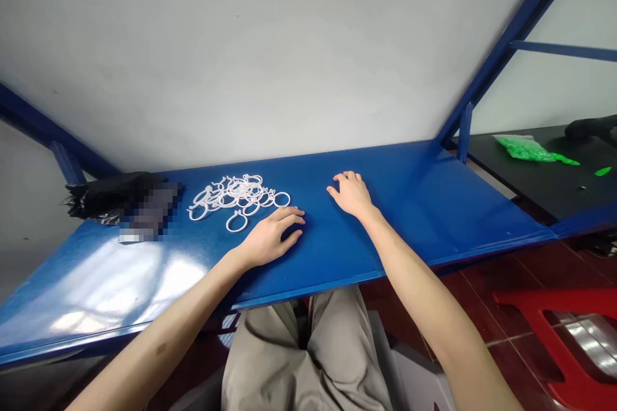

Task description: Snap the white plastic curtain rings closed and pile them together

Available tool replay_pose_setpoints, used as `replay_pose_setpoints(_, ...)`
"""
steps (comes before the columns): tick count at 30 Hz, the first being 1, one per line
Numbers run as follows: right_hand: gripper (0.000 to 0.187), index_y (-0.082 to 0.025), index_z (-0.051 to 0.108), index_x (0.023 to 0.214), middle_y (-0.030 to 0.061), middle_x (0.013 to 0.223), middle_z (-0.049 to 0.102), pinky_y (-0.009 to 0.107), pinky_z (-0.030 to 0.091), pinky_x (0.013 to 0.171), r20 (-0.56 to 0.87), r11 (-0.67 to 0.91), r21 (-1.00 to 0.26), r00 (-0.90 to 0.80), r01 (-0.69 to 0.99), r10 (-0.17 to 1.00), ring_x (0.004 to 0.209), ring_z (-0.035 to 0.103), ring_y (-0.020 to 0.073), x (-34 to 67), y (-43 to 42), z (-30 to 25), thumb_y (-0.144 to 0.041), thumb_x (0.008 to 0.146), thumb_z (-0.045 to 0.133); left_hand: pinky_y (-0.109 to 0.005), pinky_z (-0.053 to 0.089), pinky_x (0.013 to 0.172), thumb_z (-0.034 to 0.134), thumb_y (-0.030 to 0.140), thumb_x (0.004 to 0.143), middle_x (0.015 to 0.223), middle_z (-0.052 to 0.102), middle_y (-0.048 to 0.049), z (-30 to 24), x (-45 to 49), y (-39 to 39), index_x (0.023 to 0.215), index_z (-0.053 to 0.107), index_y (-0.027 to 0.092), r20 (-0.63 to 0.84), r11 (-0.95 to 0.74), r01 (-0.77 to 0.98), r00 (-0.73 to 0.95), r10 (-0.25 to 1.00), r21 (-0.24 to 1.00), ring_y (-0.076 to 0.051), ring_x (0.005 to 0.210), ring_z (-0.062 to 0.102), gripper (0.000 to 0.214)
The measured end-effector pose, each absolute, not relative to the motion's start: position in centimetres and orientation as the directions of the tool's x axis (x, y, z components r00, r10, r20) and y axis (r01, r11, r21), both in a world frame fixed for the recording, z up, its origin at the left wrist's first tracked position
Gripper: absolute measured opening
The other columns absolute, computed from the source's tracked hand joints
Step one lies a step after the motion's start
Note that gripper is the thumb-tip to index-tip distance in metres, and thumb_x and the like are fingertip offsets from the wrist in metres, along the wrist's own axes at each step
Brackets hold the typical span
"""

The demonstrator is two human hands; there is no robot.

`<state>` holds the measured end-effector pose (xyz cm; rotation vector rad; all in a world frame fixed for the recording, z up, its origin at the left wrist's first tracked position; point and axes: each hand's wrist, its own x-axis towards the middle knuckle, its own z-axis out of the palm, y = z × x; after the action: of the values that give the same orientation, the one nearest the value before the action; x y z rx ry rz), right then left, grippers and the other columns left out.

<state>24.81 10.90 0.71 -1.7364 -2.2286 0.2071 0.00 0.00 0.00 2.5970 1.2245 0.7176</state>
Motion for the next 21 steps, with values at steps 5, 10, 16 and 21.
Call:
replay_pose_setpoints(5, 0.045, -0.017, 0.062, 0.133, 0.0173, 0.142, 0.055, 0.047, 0.041, 0.11, 0.153, 0.252, -0.295, -0.215, 0.922, 0.965, 0.133, 0.049, 0.0345, 24.79, 10.84, 0.71, -0.046, 0.099, 0.05, -0.042, 0.053, 0.108, 0.05, 0.027, 0.099, 0.131, 0.066, -0.0058, 0.15, -0.07, 0.2, 0.114, 0.064, 0.023, 0.344, -0.641, 0.665, 0.542, 0.767, 0.382, -0.022, 0.124, 0.061, 0.02)
replay_pose_setpoints(10, 0.046, -0.018, 0.062, 0.133, 0.0171, 0.143, 0.055, 0.047, 0.041, 0.11, 0.151, 0.252, -0.292, -0.216, 0.923, 0.965, 0.133, 0.049, 0.034, 24.78, 10.9, 0.66, -0.046, 0.099, 0.05, -0.041, 0.054, 0.106, 0.051, 0.027, 0.1, 0.13, 0.066, -0.0062, 0.19, -0.1, 0.21, 0.113, 0.064, 0.023, 0.35, -0.643, 0.657, 0.54, 0.765, 0.394, -0.022, 0.123, 0.061, 0.02)
replay_pose_setpoints(16, 0.047, -0.017, 0.061, 0.134, 0.0167, 0.143, 0.055, 0.047, 0.042, 0.109, 0.15, 0.252, -0.298, -0.216, 0.921, 0.965, 0.134, 0.048, 0.0346, 24.82, 10.88, 0.65, -0.047, 0.099, 0.05, -0.042, 0.055, 0.105, 0.051, 0.026, 0.099, 0.128, 0.067, -0.0067, 0.18, -0.11, 0.2, 0.112, 0.065, 0.023, 0.368, -0.651, 0.649, 0.538, 0.759, 0.394, -0.022, 0.123, 0.062, 0.019)
replay_pose_setpoints(21, 0.046, -0.018, 0.062, 0.133, 0.0164, 0.142, 0.056, 0.049, 0.043, 0.108, 0.151, 0.26, -0.304, -0.223, 0.917, 0.963, 0.132, 0.049, 0.0355, 24.81, 10.83, 0.78, -0.046, 0.099, 0.05, -0.043, 0.054, 0.106, 0.05, 0.026, 0.099, 0.129, 0.067, -0.007, 0.34, -0.12, 0.2, 0.112, 0.065, 0.022, 0.352, -0.644, 0.651, 0.54, 0.765, 0.401, -0.022, 0.123, 0.062, 0.02)
